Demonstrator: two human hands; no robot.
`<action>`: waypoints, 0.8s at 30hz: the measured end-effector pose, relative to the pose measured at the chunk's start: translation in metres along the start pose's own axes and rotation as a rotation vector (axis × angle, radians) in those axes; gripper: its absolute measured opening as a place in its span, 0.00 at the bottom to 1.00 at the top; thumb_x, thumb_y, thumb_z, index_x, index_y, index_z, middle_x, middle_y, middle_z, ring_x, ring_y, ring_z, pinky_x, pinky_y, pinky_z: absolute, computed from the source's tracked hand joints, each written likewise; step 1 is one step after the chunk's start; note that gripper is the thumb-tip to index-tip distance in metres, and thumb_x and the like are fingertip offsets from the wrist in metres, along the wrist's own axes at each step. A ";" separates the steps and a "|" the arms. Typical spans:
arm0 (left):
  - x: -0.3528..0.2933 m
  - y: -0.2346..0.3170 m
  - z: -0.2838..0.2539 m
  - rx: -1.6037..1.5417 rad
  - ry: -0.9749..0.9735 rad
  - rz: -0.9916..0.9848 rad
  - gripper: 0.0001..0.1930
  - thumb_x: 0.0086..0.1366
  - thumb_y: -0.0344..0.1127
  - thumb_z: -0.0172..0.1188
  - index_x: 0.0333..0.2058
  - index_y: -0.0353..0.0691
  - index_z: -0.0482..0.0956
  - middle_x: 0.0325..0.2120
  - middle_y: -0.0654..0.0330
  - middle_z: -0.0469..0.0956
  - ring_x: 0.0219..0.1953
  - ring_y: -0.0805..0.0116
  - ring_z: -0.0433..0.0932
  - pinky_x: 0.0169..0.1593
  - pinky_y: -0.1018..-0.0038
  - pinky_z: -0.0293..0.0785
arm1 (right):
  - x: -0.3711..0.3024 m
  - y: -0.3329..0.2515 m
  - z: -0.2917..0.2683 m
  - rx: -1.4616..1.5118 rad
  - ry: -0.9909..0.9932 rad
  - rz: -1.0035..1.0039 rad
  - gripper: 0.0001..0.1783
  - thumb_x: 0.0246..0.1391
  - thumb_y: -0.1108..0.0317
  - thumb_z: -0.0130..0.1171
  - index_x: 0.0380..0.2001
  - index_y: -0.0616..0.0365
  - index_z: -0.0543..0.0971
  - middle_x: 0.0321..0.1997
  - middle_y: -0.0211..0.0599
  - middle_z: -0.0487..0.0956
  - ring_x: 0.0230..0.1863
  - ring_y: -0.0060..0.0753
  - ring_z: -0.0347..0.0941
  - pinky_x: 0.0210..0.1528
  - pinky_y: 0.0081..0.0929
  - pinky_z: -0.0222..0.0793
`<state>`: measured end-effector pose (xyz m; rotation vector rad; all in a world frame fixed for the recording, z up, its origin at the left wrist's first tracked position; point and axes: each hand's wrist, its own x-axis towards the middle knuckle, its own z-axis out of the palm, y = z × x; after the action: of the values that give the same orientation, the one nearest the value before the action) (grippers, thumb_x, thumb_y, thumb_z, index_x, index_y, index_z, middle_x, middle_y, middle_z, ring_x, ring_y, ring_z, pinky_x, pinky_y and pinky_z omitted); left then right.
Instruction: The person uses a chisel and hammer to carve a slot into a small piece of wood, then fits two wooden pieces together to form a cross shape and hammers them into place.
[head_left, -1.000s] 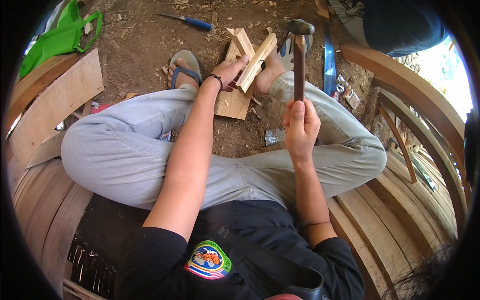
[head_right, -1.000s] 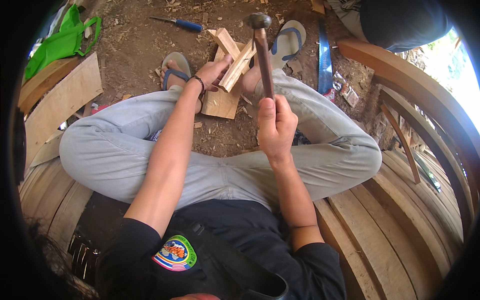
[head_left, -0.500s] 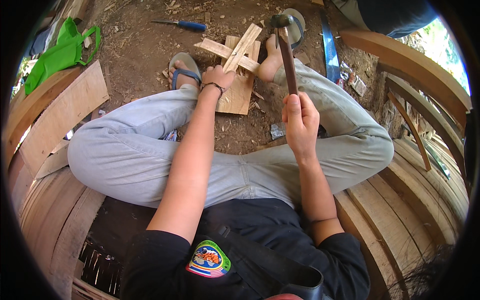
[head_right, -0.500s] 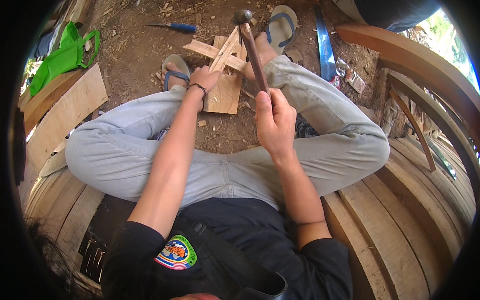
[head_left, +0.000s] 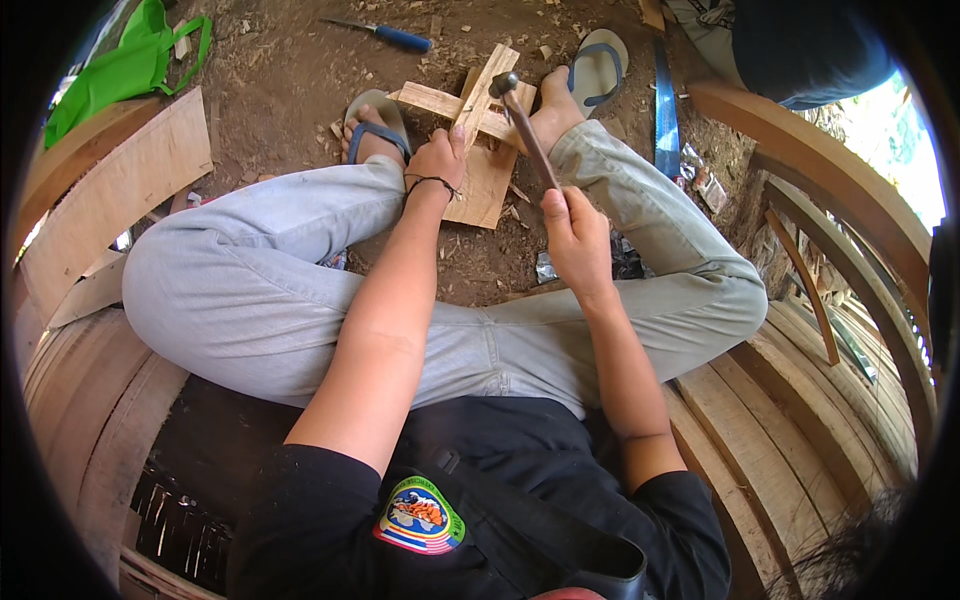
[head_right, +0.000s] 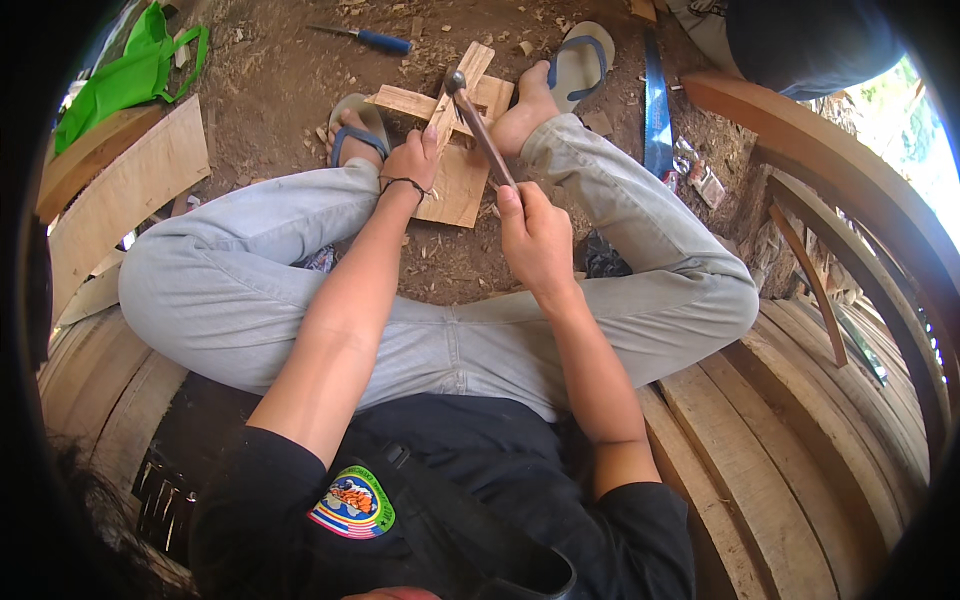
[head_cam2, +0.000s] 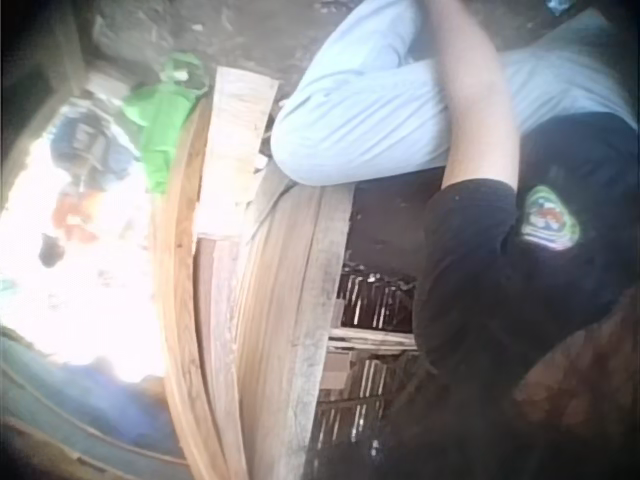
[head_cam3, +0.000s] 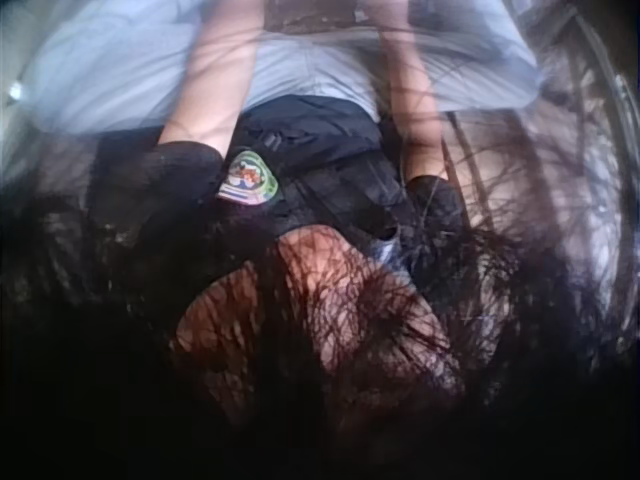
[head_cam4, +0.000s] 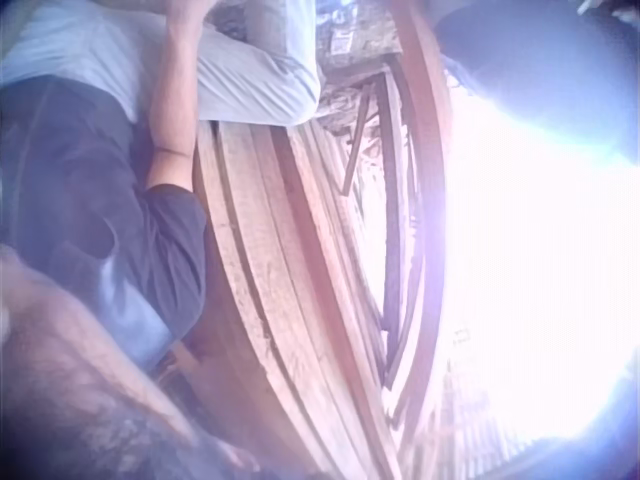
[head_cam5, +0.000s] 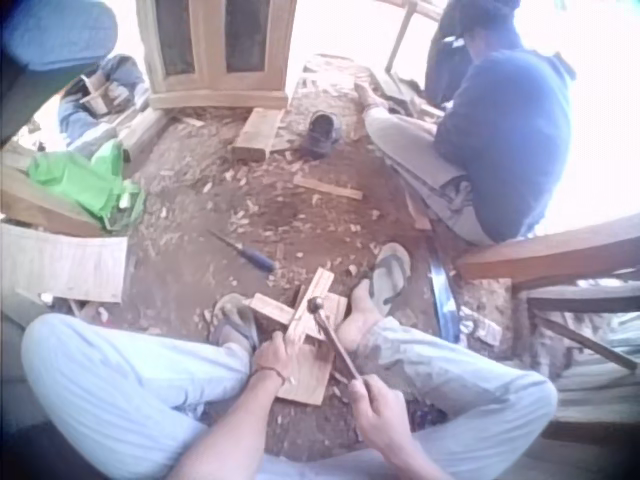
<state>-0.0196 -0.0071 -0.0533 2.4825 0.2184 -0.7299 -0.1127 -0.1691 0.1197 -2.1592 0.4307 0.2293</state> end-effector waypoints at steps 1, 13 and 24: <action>0.000 0.000 -0.001 0.000 0.008 -0.012 0.30 0.71 0.58 0.32 0.44 0.37 0.73 0.39 0.40 0.80 0.44 0.40 0.78 0.47 0.50 0.73 | 0.004 0.004 0.006 -0.045 -0.015 -0.005 0.19 0.65 0.56 0.49 0.30 0.63 0.74 0.20 0.50 0.75 0.21 0.52 0.73 0.27 0.41 0.66; -0.004 0.007 -0.006 0.028 -0.004 -0.033 0.30 0.72 0.56 0.28 0.45 0.37 0.74 0.36 0.39 0.80 0.42 0.39 0.79 0.47 0.50 0.73 | 0.033 0.002 0.019 -0.106 -0.004 -0.167 0.16 0.66 0.58 0.47 0.30 0.60 0.72 0.19 0.51 0.74 0.24 0.59 0.74 0.26 0.45 0.67; -0.003 0.004 -0.001 0.033 0.013 -0.047 0.29 0.72 0.54 0.31 0.40 0.35 0.76 0.33 0.42 0.81 0.39 0.44 0.81 0.44 0.52 0.76 | 0.051 0.013 0.033 -0.318 -0.051 -0.260 0.17 0.66 0.58 0.46 0.28 0.61 0.69 0.19 0.57 0.73 0.24 0.67 0.72 0.26 0.52 0.65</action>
<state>-0.0201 -0.0100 -0.0491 2.5218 0.2725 -0.7424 -0.0711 -0.1604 0.0752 -2.4866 0.0832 0.2166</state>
